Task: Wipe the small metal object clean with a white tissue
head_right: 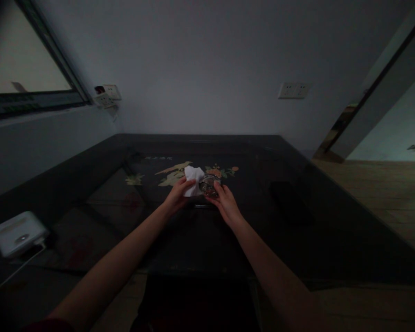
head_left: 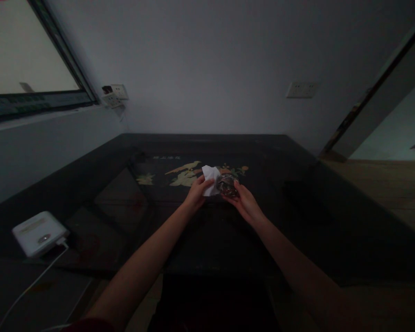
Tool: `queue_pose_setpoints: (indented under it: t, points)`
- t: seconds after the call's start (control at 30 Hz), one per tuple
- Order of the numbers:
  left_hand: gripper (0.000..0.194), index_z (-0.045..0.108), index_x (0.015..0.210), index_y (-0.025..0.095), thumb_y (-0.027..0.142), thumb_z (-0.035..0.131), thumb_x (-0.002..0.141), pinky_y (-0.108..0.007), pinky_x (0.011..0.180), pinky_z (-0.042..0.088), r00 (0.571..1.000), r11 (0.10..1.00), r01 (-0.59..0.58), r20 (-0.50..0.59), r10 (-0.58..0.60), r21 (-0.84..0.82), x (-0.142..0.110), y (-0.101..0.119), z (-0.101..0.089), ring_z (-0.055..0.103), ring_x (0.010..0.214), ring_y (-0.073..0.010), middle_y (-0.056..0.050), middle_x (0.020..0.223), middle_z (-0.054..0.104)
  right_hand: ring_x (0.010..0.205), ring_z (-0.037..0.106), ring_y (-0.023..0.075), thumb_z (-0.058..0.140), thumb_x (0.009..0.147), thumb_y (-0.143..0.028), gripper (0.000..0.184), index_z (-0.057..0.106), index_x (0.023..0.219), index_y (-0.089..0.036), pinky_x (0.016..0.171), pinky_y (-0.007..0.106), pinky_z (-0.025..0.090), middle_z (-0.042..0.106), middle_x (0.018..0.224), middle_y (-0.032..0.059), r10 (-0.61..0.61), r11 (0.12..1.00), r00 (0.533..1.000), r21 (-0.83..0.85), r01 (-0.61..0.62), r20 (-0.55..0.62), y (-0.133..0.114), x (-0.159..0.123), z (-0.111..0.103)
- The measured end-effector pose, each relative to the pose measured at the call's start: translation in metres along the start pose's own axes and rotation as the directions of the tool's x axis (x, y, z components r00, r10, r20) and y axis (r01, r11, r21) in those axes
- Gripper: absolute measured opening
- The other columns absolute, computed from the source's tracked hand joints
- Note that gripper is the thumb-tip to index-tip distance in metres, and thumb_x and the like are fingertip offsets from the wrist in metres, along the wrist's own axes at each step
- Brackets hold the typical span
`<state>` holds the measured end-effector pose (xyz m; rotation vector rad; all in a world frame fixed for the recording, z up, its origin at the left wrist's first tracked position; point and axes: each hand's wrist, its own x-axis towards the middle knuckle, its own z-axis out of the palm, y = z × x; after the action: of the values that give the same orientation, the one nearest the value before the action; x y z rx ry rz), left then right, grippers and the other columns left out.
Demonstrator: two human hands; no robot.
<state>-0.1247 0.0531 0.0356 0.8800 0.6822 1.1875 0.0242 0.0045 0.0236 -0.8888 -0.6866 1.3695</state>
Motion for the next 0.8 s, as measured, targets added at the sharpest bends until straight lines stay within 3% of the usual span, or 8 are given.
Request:
queue_pose_setpoints:
  t: [0.17,0.33,0.4,0.53,0.8]
  points:
    - [0.041,0.066,0.099,0.013,0.024,0.073,0.06,-0.027,0.074,0.048,0.999,0.999,-0.006,0.045,0.004,0.047,-0.003,-0.004,0.005,0.065,0.078,-0.018,-0.005,0.091,0.072,0.08,0.067,0.0177,0.075,0.067,-0.045,0.034,0.065,0.089,-0.021,0.081,0.037,0.054,0.072,0.089,0.0027,0.003,1.0,1.0,0.027,-0.004,0.031,0.006,0.0,0.001]
    - [0.048,0.065,0.103,0.013,0.053,0.056,0.077,-0.035,0.094,0.045,0.991,0.994,0.037,0.131,-0.024,-0.098,-0.001,-0.005,0.008,0.059,0.108,-0.0257,-0.012,0.111,0.068,0.084,0.067,0.0189,0.075,0.067,-0.045,0.034,0.067,0.089,-0.021,0.084,0.038,0.053,0.072,0.091,0.0031,0.029,0.998,0.999,0.055,-0.031,0.039,0.007,-0.001,0.001]
    - [0.051,0.063,0.107,0.013,0.055,0.05,0.081,-0.035,0.098,0.042,0.992,0.996,0.009,0.123,0.002,-0.089,0.0,-0.004,0.008,0.056,0.116,-0.0258,-0.012,0.116,0.065,0.084,0.067,0.0191,0.076,0.067,-0.045,0.034,0.067,0.089,-0.021,0.085,0.039,0.052,0.072,0.09,0.0029,0.039,0.998,0.999,0.052,-0.041,0.037,0.007,-0.001,0.001]
    - [0.042,0.058,0.116,0.019,0.04,0.058,0.081,-0.035,0.1,0.041,0.989,0.984,-0.145,0.049,0.14,0.105,0.001,-0.008,0.006,0.055,0.116,-0.024,-0.007,0.121,0.063,0.085,0.068,0.0208,0.076,0.066,-0.047,0.038,0.067,0.091,-0.02,0.087,0.04,0.051,0.072,0.092,0.0044,0.062,0.997,0.996,0.038,-0.065,0.063,0.006,-0.003,0.002]
    - [0.037,0.062,0.113,0.016,0.036,0.048,0.087,-0.036,0.103,0.038,0.953,0.836,-0.303,0.138,0.27,0.458,-0.003,-0.01,-0.001,0.055,0.113,-0.023,-0.008,0.119,0.064,0.081,0.07,0.0218,0.075,0.065,-0.052,0.044,0.062,0.094,-0.021,0.083,0.038,0.053,0.071,0.098,0.0058,0.058,0.998,0.995,-0.008,-0.058,0.086,0.007,-0.005,0.004]
